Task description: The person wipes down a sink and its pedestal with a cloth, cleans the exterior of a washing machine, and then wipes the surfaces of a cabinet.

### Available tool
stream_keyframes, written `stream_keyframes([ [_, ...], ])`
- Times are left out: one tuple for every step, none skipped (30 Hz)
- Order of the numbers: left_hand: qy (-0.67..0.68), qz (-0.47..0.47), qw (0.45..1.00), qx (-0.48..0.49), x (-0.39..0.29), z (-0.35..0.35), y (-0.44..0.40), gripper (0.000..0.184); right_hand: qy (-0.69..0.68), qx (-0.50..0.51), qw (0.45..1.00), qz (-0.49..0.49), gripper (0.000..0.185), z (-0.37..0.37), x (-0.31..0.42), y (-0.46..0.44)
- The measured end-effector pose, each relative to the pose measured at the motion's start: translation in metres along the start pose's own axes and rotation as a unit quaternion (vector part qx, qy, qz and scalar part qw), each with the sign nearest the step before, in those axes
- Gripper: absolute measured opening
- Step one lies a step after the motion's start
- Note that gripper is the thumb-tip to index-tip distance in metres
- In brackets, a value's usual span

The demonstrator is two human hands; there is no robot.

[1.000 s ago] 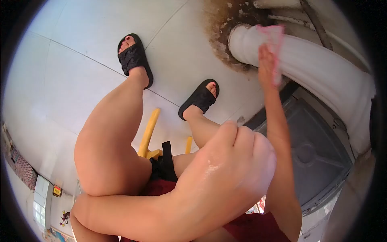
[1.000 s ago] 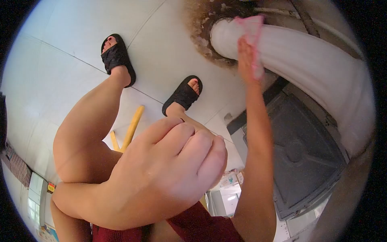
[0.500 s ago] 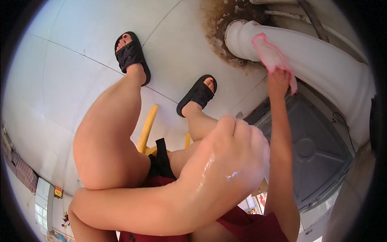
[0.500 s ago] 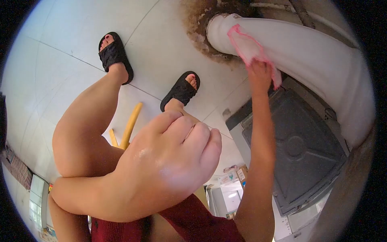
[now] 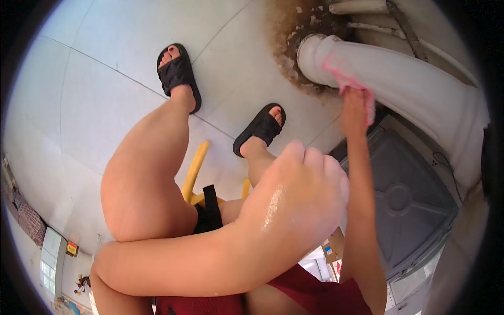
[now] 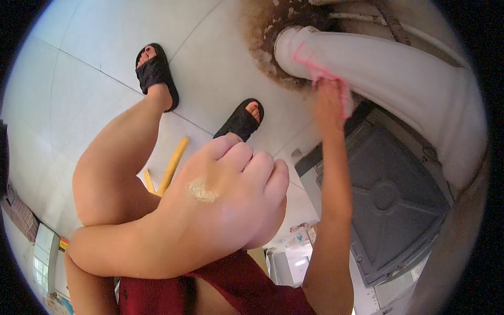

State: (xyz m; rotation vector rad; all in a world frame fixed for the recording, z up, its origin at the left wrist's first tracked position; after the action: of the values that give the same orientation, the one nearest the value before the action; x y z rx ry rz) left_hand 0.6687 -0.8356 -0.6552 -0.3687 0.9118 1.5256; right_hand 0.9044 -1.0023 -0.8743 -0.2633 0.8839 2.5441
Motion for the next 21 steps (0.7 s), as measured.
stream_keyframes([
  [0.008, 0.002, 1.000, 0.007, -0.001, -0.002, 0.001, 0.013, 0.119, -0.054, 0.991, 0.016, 0.050, 0.004, -0.003, 0.015],
  [-0.009, -0.012, 1.000, 0.010, -0.003, -0.003, 0.003, 0.014, 0.118, -0.045, 0.992, 0.017, 0.050, 0.000, -0.004, 0.020],
  [-0.028, -0.026, 0.999, 0.007, -0.005, -0.004, 0.003, 0.014, 0.115, -0.027, 0.993, 0.007, 0.050, -0.002, -0.004, 0.018],
  [-0.028, -0.026, 0.999, 0.008, -0.006, -0.008, 0.002, 0.014, 0.111, -0.011, 0.994, -0.002, 0.050, -0.004, -0.005, 0.012],
  [-0.022, -0.023, 0.999, -0.016, -0.007, -0.010, 0.002, 0.014, 0.110, -0.012, 0.994, -0.002, 0.050, -0.013, -0.003, 0.003],
  [-0.022, -0.019, 0.999, -0.029, -0.006, -0.009, 0.003, 0.013, 0.104, -0.018, 0.993, 0.043, 0.049, -0.027, 0.007, -0.010],
  [-0.022, -0.015, 0.999, -0.041, -0.004, -0.007, 0.003, 0.013, 0.097, -0.023, 0.991, 0.089, 0.049, -0.042, 0.018, -0.021],
  [-0.025, -0.008, 0.999, -0.027, 0.000, -0.005, 0.003, 0.013, 0.095, -0.028, 0.991, 0.091, 0.049, -0.056, 0.027, -0.034],
  [-0.025, -0.005, 0.999, -0.020, 0.002, -0.003, 0.003, 0.013, 0.107, -0.019, 0.989, 0.097, 0.049, -0.070, 0.037, -0.046],
  [-0.025, -0.001, 1.000, -0.013, 0.004, 0.000, 0.002, 0.013, 0.120, -0.007, 0.988, 0.102, 0.048, -0.071, 0.045, -0.049],
  [-0.015, 0.003, 1.000, 0.001, 0.005, 0.002, 0.001, 0.013, 0.120, -0.004, 0.988, 0.101, 0.048, -0.071, 0.048, -0.049],
  [-0.007, 0.004, 1.000, 0.013, 0.004, 0.002, 0.001, 0.013, 0.191, -0.007, 0.976, 0.100, 0.047, -0.071, 0.050, -0.047],
  [-0.007, 0.000, 1.000, 0.011, 0.001, 0.000, 0.000, 0.013, 0.262, -0.010, 0.960, 0.100, 0.045, -0.066, 0.050, -0.046],
  [0.008, -0.006, 1.000, 0.002, 0.000, -0.001, 0.000, 0.012, 0.264, -0.010, 0.960, 0.096, 0.045, -0.060, 0.045, -0.043],
  [0.020, -0.011, 1.000, -0.009, 0.001, 0.000, 0.000, 0.012, 0.032, -0.016, 0.999, 0.035, 0.043, -0.050, 0.033, -0.040],
  [0.017, -0.011, 1.000, -0.009, 0.001, 0.002, 0.002, 0.012, -0.204, -0.019, 0.979, -0.024, 0.041, -0.043, 0.022, -0.033],
  [0.004, -0.006, 1.000, 0.000, 0.001, 0.002, 0.004, 0.011, -0.111, -0.059, 0.992, 0.007, 0.037, -0.015, 0.017, -0.017],
  [0.003, -0.003, 1.000, 0.009, 0.000, -0.001, 0.004, 0.011, -0.016, -0.096, 0.994, 0.039, 0.034, 0.014, 0.007, -0.001],
  [0.001, 0.001, 1.000, 0.018, 0.000, -0.003, 0.005, 0.011, 0.067, -0.073, 0.995, -0.014, 0.032, 0.022, -0.007, 0.010],
  [0.001, -0.003, 1.000, 0.005, 0.000, -0.005, 0.005, 0.011, 0.152, -0.052, 0.985, -0.068, 0.031, 0.029, -0.020, 0.018],
  [0.001, -0.007, 1.000, -0.002, -0.001, -0.005, 0.005, 0.011, 0.154, -0.048, 0.985, -0.069, 0.031, 0.039, -0.023, 0.023],
])
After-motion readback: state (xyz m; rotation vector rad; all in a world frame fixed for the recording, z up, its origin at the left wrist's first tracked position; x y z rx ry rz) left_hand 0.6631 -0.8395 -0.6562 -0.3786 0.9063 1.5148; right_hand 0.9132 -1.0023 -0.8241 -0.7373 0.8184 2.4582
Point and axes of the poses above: each hand's wrist, its own y-axis away from the middle knuckle, its own z-axis out of the back of the hand, x = y × z, the point moved 4 cm from there along -y, towards the middle knuckle, and after that the axes turned 15 degrees about x, right-handed, at the moved point
